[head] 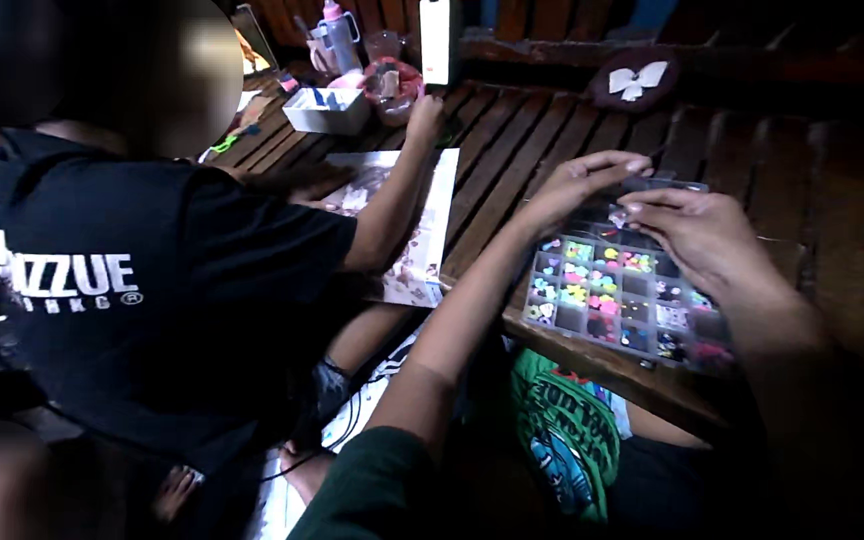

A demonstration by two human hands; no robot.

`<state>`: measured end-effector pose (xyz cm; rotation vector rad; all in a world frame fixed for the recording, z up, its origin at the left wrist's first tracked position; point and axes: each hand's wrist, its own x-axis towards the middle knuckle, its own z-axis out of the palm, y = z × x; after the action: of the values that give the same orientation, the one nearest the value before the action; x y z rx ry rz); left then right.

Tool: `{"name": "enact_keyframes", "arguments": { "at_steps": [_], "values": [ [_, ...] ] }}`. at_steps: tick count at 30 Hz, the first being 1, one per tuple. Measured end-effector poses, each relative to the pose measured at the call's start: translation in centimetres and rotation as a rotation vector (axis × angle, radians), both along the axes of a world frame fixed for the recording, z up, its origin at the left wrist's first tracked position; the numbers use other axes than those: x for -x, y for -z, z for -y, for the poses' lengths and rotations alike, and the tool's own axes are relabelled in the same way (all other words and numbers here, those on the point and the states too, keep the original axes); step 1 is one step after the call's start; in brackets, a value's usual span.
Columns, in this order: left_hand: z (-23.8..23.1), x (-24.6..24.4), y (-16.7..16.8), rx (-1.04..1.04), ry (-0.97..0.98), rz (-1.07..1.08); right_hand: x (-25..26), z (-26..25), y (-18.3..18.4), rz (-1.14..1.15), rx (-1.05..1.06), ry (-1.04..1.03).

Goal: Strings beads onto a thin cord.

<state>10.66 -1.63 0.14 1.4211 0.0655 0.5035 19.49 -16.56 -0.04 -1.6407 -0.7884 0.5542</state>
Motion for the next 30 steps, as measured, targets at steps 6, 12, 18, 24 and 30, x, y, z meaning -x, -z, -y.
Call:
{"name": "enact_keyframes", "arguments": {
  "at_steps": [6,12,18,24,30],
  "values": [
    [-0.3,0.1,-0.2,-0.005,0.010,0.009,0.3,-0.1,0.0,0.001,0.021,-0.041],
    [-0.1,-0.5,0.1,0.074,-0.001,0.013,-0.4,0.3,0.1,0.002,0.064,-0.069],
    [0.3,-0.5,-0.4,0.058,-0.049,-0.004,-0.8,0.5,0.5,0.009,0.092,-0.094],
    [0.5,-0.4,-0.6,0.031,-0.021,-0.013,-1.3,1.4,-0.4,-0.010,-0.067,0.005],
    [0.9,-0.7,0.5,-0.141,0.082,-0.051,-1.8,1.2,-0.6,-0.153,-0.265,0.077]
  ]
}}
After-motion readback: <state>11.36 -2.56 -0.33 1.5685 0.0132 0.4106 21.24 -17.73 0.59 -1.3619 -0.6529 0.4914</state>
